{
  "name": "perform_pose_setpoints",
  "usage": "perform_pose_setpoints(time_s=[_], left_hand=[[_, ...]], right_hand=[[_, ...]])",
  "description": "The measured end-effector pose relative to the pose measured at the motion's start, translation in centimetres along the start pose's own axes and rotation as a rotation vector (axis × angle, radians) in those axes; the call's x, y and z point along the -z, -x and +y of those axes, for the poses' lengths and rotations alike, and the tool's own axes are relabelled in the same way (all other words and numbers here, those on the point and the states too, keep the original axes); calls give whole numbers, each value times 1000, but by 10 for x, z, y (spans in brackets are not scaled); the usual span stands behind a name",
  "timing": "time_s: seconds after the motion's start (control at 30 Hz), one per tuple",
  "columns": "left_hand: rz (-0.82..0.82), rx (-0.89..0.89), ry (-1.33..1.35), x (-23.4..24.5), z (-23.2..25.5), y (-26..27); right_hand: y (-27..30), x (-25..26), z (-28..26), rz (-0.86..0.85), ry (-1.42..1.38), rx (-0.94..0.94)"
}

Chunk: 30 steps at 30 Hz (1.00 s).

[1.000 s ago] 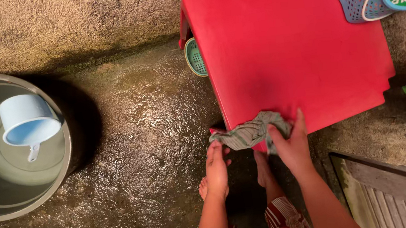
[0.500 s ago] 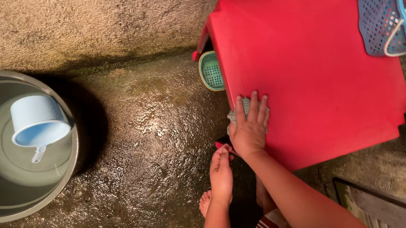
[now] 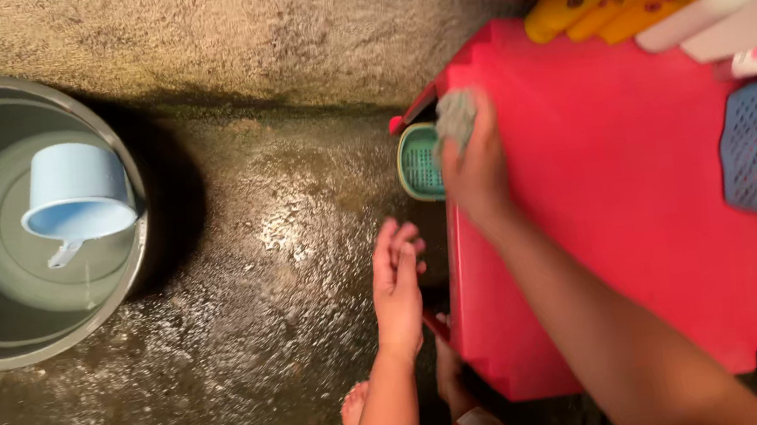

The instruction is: The person organizes toothbrushes and toothpaste into a blue basket on a red plastic stool, then wipes the stool surface with a cloth. The person repeatedly wipes the stool top and sides, occasionally wringing the cloth, and moves the basket to access different areas.

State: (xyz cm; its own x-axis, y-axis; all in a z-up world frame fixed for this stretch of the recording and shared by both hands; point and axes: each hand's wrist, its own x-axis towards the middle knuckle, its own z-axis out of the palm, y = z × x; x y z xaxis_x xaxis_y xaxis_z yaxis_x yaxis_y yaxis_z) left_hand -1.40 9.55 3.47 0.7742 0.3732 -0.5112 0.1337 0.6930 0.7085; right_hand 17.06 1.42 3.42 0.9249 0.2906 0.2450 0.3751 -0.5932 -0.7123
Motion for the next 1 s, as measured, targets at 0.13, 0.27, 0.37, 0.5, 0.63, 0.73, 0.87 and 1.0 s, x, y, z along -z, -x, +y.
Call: perform_pose_setpoints(time_s=[0.13, 0.27, 0.37, 0.5, 0.63, 0.73, 0.87, 1.0], left_hand=[[-49, -132, 211, -45, 28, -28], [157, 20, 93, -75, 17, -67], [236, -309, -231, -87, -4, -103], [256, -793, -441, -118, -19, -177], [190, -759, -419, -141, -10, -238], [92, -595, -414, -139, -9, -237], [52, -503, -430, -122, -27, -208], [111, -483, -442, -94, -72, -183]], right_hand=[[48, 15, -13, -375, -310, -20], [15, 59, 21, -227, 115, 151], [-17, 60, 48, -107, 359, 124], [-18, 43, 67, -91, 320, 244], [-10, 43, 75, -81, 291, 227], [-14, 41, 75, -98, 316, 211], [-16, 41, 71, -95, 338, 220], [-20, 39, 67, -96, 371, 240]])
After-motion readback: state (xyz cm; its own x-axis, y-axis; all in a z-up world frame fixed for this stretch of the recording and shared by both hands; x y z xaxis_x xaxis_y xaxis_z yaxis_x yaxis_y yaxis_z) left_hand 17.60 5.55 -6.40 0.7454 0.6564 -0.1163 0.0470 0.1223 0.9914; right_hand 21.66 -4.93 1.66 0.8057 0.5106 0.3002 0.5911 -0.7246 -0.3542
